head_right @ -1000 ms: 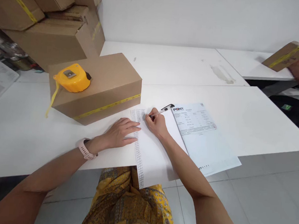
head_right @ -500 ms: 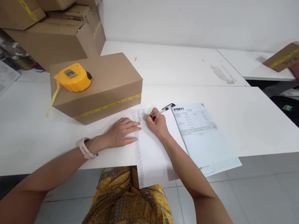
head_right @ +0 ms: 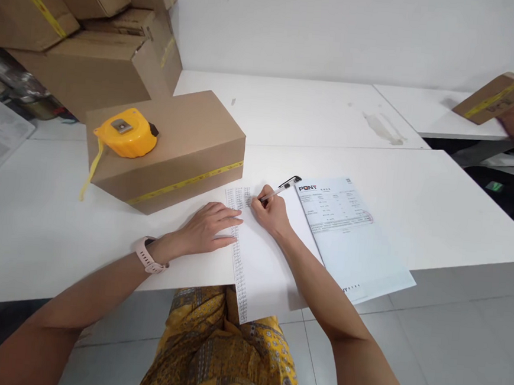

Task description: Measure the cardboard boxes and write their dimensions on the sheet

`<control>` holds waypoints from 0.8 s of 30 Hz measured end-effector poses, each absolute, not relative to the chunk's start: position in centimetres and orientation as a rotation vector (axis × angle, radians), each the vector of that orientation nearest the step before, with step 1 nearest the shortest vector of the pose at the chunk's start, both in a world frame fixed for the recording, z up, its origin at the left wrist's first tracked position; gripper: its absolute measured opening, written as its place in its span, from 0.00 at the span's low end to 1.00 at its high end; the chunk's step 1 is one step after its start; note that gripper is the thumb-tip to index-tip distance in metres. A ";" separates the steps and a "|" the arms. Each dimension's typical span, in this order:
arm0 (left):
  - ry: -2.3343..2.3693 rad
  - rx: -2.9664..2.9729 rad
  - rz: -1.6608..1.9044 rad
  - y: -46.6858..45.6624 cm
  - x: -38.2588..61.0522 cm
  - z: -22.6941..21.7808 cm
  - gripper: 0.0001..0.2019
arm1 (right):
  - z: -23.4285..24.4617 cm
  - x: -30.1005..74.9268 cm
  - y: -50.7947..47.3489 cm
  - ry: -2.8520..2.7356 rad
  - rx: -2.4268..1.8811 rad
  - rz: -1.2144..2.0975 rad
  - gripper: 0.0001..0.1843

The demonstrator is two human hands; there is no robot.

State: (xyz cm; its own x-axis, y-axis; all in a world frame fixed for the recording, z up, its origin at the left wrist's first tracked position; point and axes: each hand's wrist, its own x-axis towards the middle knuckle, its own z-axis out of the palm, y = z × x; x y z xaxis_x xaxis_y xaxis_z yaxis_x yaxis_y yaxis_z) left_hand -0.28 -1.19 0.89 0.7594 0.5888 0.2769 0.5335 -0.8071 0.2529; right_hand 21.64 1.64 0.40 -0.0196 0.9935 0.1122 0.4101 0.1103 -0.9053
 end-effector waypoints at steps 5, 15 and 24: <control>0.909 2.792 0.509 -1.2 -0.2 1.0 0.17 | 0.3 21.7 1.8 -1.564 -1.411 0.883 0.11; 0.915 2.783 0.492 -1.2 -0.2 0.9 0.17 | 0.5 21.7 1.7 -1.560 -1.437 0.872 0.11; 0.907 2.755 0.496 -1.2 -0.3 1.0 0.17 | 0.6 21.7 1.7 -1.579 -1.442 0.865 0.11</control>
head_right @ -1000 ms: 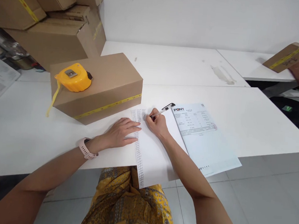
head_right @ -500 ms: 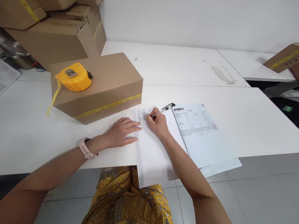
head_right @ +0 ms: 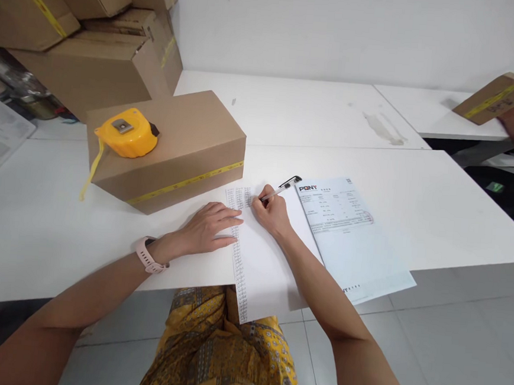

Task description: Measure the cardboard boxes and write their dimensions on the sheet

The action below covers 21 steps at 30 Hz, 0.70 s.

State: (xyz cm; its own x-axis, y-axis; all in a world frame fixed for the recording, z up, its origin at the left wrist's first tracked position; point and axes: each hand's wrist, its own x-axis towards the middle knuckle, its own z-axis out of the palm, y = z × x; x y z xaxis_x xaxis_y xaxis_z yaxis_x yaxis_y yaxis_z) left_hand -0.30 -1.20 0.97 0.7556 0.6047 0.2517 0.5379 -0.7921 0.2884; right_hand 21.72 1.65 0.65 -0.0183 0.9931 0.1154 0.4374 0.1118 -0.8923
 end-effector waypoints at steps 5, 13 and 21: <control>0.922 2.756 0.483 -1.2 -0.2 1.0 0.17 | 0.5 21.7 1.6 -1.565 -1.420 0.873 0.12; 0.899 2.786 0.525 -1.2 -0.4 0.8 0.17 | -0.3 24.1 3.0 -1.659 -1.397 0.472 0.07; 0.882 2.772 0.664 -0.9 -0.1 0.9 0.12 | -1.6 26.1 4.1 -1.994 -1.584 0.080 0.29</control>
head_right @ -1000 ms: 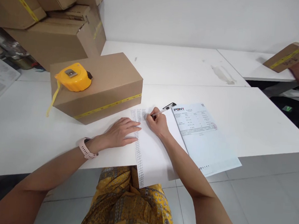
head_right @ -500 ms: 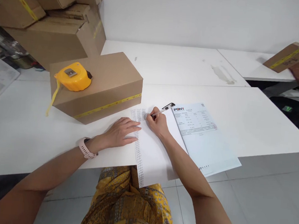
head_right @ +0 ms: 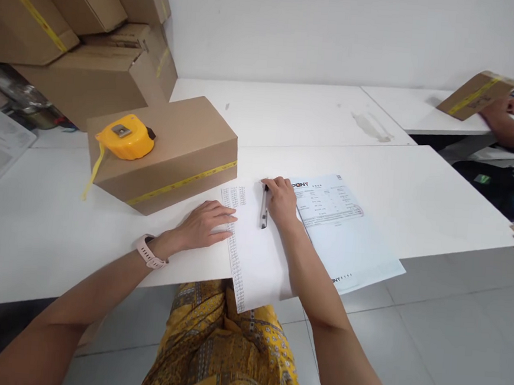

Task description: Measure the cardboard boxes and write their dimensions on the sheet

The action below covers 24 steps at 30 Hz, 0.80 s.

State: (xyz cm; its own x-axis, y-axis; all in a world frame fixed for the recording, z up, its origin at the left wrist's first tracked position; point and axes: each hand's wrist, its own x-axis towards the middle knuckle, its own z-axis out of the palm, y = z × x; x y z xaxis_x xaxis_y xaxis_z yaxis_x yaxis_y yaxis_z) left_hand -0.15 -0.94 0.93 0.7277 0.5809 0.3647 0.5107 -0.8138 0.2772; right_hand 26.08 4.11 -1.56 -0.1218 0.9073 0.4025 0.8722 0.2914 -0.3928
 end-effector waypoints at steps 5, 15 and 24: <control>1.161 2.777 1.411 -1.9 -1.6 4.5 0.07 | -1.9 26.0 4.4 -1.920 -1.587 0.112 0.31; 2.262 2.104 1.132 1.1 -7.5 14.3 0.37 | -2.4 26.0 4.6 -1.855 -1.575 0.147 0.22; 2.371 2.043 0.961 1.2 -8.1 13.9 0.31 | 1.7 22.9 5.5 -1.744 -1.327 0.707 0.34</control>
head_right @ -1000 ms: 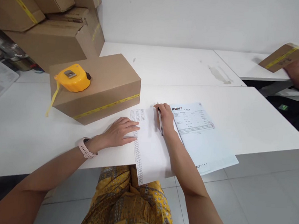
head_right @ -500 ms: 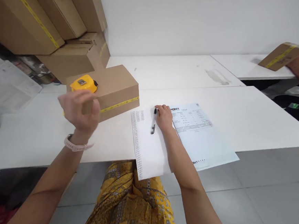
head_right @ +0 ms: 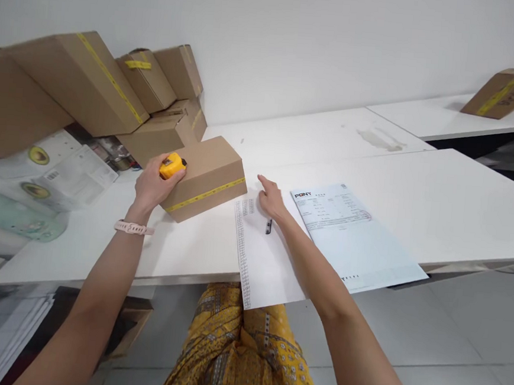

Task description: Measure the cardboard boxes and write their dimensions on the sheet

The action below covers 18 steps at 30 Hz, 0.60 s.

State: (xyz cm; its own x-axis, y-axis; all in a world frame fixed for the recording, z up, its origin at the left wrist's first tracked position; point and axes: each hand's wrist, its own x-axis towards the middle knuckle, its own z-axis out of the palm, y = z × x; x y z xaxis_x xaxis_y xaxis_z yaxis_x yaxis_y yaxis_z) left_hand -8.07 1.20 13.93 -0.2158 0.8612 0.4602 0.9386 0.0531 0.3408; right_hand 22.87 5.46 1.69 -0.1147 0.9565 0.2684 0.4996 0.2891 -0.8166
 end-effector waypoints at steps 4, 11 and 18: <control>-2.167 -1.839 -0.904 1.1 -8.4 13.8 0.31 | 5.3 19.5 6.1 -1.620 -1.125 1.184 0.41; -2.070 -1.831 -1.070 0.7 -8.7 13.3 0.29 | 8.3 20.0 3.0 -1.549 -0.989 1.265 0.40; -2.001 -1.956 -1.111 0.9 -5.6 13.0 0.26 | 6.1 23.0 -0.6 -1.476 -1.037 1.253 0.43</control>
